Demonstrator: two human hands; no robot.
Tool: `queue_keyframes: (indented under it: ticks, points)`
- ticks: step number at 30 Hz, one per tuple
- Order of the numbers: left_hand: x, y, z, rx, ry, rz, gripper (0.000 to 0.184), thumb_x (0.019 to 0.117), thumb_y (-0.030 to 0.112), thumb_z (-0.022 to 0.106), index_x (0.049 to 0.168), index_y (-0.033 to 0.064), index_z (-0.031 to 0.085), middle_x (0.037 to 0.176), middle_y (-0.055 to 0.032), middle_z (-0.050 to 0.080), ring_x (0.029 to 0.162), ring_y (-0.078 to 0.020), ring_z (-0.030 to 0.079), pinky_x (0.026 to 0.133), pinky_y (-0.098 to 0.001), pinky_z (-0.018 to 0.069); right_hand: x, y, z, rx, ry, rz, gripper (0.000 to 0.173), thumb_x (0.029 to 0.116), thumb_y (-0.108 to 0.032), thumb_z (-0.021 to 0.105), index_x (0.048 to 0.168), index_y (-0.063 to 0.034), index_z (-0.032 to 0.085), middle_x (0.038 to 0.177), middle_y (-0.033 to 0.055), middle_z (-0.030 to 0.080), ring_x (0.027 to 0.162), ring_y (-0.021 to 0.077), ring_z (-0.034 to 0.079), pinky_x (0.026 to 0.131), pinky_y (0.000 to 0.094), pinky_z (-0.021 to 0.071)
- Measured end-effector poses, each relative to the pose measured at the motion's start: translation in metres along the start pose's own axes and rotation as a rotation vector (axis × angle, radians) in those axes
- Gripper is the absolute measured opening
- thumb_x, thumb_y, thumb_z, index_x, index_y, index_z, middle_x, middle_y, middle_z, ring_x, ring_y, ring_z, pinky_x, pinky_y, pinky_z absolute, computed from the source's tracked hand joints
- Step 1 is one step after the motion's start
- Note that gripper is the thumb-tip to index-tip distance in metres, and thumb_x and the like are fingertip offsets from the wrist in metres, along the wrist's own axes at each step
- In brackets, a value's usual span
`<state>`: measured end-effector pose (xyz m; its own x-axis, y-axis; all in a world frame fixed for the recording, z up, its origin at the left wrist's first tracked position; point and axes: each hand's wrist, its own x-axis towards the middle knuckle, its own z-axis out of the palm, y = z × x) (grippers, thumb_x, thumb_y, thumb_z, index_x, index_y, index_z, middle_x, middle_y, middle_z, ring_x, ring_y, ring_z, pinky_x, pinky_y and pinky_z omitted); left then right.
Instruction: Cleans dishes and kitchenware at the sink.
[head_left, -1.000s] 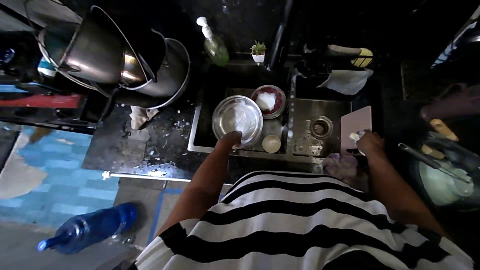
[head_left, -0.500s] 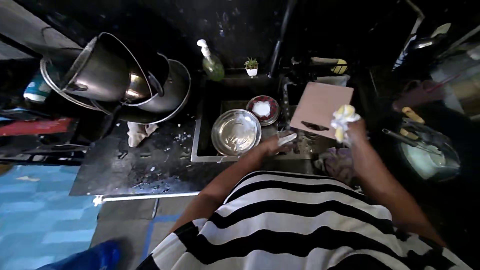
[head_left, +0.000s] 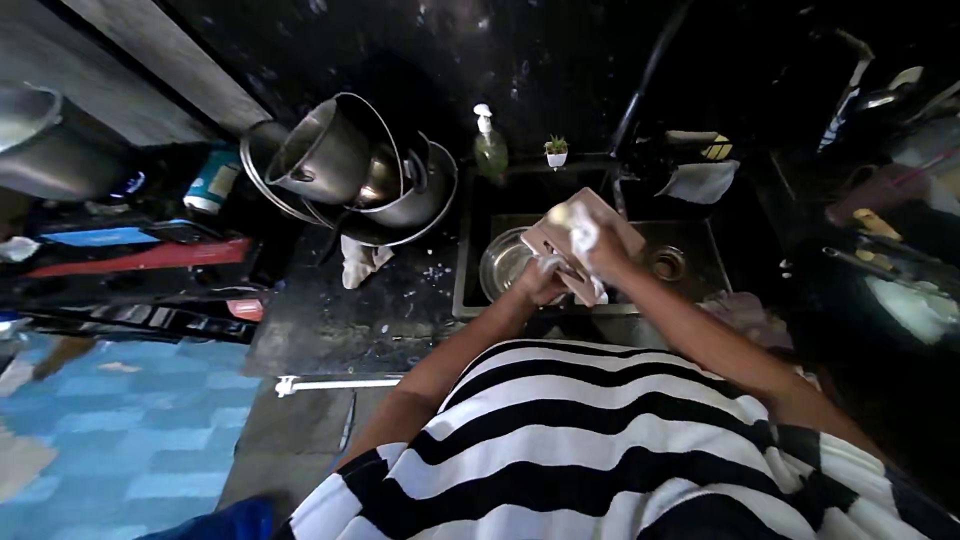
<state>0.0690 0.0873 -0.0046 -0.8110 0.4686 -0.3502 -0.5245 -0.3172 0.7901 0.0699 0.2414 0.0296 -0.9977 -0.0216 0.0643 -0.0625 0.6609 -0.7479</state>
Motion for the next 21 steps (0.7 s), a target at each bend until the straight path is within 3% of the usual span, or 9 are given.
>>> queue_keyframes:
  ticks: [2, 3, 5, 8, 11, 13, 18, 19, 21]
  points:
    - [-0.013, 0.01, -0.011, 0.021, -0.118, 0.017, 0.016, 0.1064, 0.013, 0.042, 0.114, 0.0113, 0.057, 0.088, -0.0037, 0.069, 0.077, -0.0157, 0.068, 0.07, -0.0356, 0.0589, 0.006, -0.018, 0.032, -0.11, 0.016, -0.286, 0.052, 0.0927, -0.015, 0.07, 0.142, -0.003, 0.06, 0.145, 0.022, 0.057, 0.139, 0.0386, 0.05, 0.121, 0.0546, 0.0329]
    - [-0.019, 0.016, -0.017, 0.036, -0.15, 0.04, 0.017, 0.1049, 0.01, 0.044, 0.118, 0.0111, 0.055, 0.09, -0.004, 0.069, 0.078, -0.0163, 0.068, 0.071, -0.036, 0.059, 0.015, -0.018, 0.037, -0.129, 0.059, -0.363, 0.048, 0.0913, -0.016, 0.071, 0.137, -0.0039, 0.064, 0.143, 0.0215, 0.059, 0.138, 0.0391, 0.05, 0.121, 0.0553, 0.0328]
    - [-0.031, 0.027, -0.027, 0.069, -0.137, 0.084, 0.033, 0.0942, -0.002, 0.049, 0.125, 0.0103, 0.051, 0.09, -0.0042, 0.068, 0.077, -0.0162, 0.067, 0.07, -0.0357, 0.0591, 0.04, -0.01, 0.028, -0.138, 0.139, -0.297, 0.044, 0.0938, -0.011, 0.067, 0.136, -0.0006, 0.063, 0.144, 0.0266, 0.054, 0.138, 0.0424, 0.049, 0.119, 0.0551, 0.0366]
    - [-0.039, 0.037, -0.038, 0.041, -0.086, 0.112, 0.035, 0.0918, -0.008, 0.049, 0.122, 0.008, 0.051, 0.09, -0.0059, 0.068, 0.078, -0.0179, 0.068, 0.071, -0.0374, 0.0596, 0.068, -0.009, 0.016, -0.161, 0.221, -0.036, 0.049, 0.0962, -0.013, 0.066, 0.141, 0.0023, 0.055, 0.147, 0.0305, 0.05, 0.136, 0.0449, 0.051, 0.113, 0.0558, 0.0431]
    - [-0.033, 0.048, -0.056, 0.055, -0.102, 0.138, 0.03, 0.0949, -0.006, 0.048, 0.122, 0.0081, 0.051, 0.092, -0.0057, 0.068, 0.08, -0.0179, 0.068, 0.073, -0.0377, 0.0598, 0.042, -0.055, 0.047, -0.114, 0.113, -0.256, 0.046, 0.0918, -0.007, 0.069, 0.136, 0.002, 0.061, 0.141, 0.0299, 0.055, 0.132, 0.0428, 0.054, 0.112, 0.0542, 0.0452]
    - [-0.027, 0.053, -0.065, 0.05, -0.121, 0.142, 0.022, 0.0989, -0.001, 0.049, 0.118, 0.0087, 0.054, 0.091, -0.0059, 0.07, 0.08, -0.0185, 0.069, 0.073, -0.0382, 0.0603, 0.043, -0.065, 0.061, -0.134, 0.065, -0.452, 0.038, 0.0913, -0.008, 0.069, 0.129, -0.0021, 0.069, 0.134, 0.0242, 0.062, 0.128, 0.0382, 0.058, 0.111, 0.0508, 0.0468]
    - [-0.025, 0.053, -0.063, 0.095, -0.137, 0.131, 0.032, 0.0875, -0.008, 0.05, 0.115, 0.0088, 0.054, 0.086, -0.0022, 0.068, 0.076, -0.0134, 0.067, 0.072, -0.0329, 0.0592, 0.095, -0.022, 0.009, -0.269, 0.224, -0.04, 0.046, 0.0977, -0.009, 0.062, 0.143, -0.0024, 0.056, 0.147, 0.0282, 0.05, 0.135, 0.0455, 0.051, 0.112, 0.0578, 0.0434]
    - [-0.022, 0.053, -0.062, 0.08, -0.144, 0.14, 0.033, 0.0876, -0.009, 0.05, 0.115, 0.0083, 0.054, 0.088, -0.0029, 0.068, 0.078, -0.0141, 0.067, 0.073, -0.034, 0.0593, 0.088, -0.028, 0.011, -0.262, 0.237, -0.031, 0.048, 0.0969, -0.009, 0.062, 0.144, -0.0022, 0.055, 0.149, 0.0293, 0.048, 0.136, 0.0464, 0.049, 0.113, 0.0584, 0.0419]
    - [-0.013, 0.057, -0.061, 0.054, -0.136, 0.168, 0.034, 0.0865, -0.009, 0.051, 0.115, 0.0085, 0.054, 0.09, -0.0041, 0.069, 0.079, -0.0156, 0.068, 0.073, -0.0356, 0.0597, 0.066, -0.048, 0.037, -0.267, 0.208, -0.191, 0.048, 0.0943, -0.011, 0.066, 0.141, -0.0026, 0.059, 0.144, 0.0291, 0.054, 0.134, 0.0448, 0.052, 0.114, 0.0567, 0.0416]
